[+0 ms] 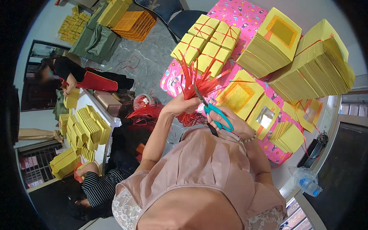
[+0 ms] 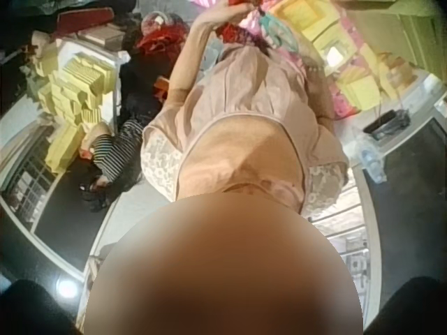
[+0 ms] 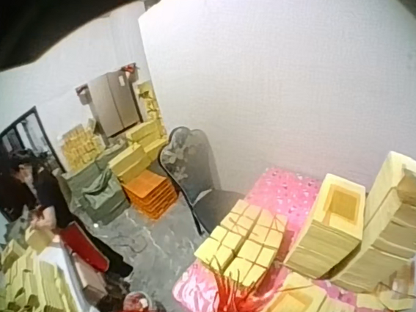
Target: The recorder bundles and cuts red plastic strips used for tying paper stacks.
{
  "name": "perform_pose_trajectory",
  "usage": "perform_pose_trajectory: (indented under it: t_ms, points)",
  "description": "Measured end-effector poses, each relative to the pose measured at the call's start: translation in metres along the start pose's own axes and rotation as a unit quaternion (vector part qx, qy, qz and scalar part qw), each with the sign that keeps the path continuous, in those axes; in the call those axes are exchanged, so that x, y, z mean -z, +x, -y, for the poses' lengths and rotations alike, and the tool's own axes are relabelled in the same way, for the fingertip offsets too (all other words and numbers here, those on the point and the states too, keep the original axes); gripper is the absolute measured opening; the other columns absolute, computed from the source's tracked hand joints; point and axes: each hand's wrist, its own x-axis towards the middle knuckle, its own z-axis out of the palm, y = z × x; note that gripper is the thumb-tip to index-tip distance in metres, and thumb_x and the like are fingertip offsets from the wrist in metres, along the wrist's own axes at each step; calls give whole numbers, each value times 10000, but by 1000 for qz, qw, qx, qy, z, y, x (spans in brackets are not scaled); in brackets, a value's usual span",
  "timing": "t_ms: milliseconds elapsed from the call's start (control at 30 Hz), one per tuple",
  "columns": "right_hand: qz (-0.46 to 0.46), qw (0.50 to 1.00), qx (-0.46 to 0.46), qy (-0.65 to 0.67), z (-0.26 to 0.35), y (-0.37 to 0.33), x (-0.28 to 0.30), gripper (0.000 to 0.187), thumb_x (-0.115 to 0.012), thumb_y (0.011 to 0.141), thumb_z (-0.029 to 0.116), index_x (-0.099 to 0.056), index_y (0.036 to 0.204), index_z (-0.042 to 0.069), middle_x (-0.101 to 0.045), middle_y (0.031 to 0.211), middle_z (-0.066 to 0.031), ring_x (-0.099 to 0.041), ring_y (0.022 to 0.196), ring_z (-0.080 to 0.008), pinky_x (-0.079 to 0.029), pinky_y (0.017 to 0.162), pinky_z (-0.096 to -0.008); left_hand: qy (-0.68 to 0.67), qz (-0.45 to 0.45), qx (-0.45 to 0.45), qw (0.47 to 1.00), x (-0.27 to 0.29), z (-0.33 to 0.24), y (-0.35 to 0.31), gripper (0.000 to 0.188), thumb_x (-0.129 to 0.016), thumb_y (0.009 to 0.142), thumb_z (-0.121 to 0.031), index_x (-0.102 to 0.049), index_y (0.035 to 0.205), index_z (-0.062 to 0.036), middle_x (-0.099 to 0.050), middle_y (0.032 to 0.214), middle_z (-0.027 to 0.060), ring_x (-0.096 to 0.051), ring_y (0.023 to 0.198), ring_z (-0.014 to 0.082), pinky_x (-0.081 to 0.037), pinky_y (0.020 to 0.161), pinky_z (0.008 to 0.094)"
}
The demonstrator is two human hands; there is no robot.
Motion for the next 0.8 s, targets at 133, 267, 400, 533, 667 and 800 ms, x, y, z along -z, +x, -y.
perform_pose_trajectory:
  t_ms: [133,267,400,533,667,800]
  points:
    - [-4,1000,13,6,0,-1,-1,426,-484,929,467,-528,847,51,-482,645,13,-460,564,-47,-360,524,-188,-41,38,-10,998,8,7,0,179,-557,889,-235,-466,809,-103,-321,554,-71,-266,438,38,-185,400,215]
    - [-6,1000,16,7,-1,-1,-2,460,-479,919,501,-528,856,49,-486,652,13,-466,569,-53,-358,531,-188,-149,96,10,984,21,17,6,207,-517,855,-268,-498,929,-76,-344,579,-51,-246,443,35,-182,405,204]
    - [-10,1000,21,11,-1,-3,-4,493,-471,909,532,-527,864,45,-488,658,12,-470,575,-58,-359,536,-192,-224,123,10,967,25,24,8,262,-477,838,-255,-508,994,-47,-362,609,-35,-240,448,36,-185,410,202]
    - [-15,1000,19,1,-2,-3,-3,494,-469,910,533,-526,867,44,-485,659,13,-468,574,-56,-357,534,-192,-208,130,11,969,27,23,8,281,-485,833,-261,-507,974,-19,-357,605,-39,-241,446,37,-181,415,197]
    - [-12,1000,23,5,-1,-3,-3,480,-477,912,520,-526,864,45,-484,658,14,-468,573,-52,-356,528,-190,-194,127,25,972,27,19,9,201,-477,828,-255,-473,813,-55,-340,586,-45,-235,438,39,-174,413,197]
    - [-6,1000,11,-1,0,-4,-4,459,-482,917,503,-527,860,49,-482,653,19,-466,570,-46,-355,517,-187,-179,109,35,977,23,16,10,224,-465,829,-240,-389,663,-112,-313,559,-52,-229,435,43,-170,410,206]
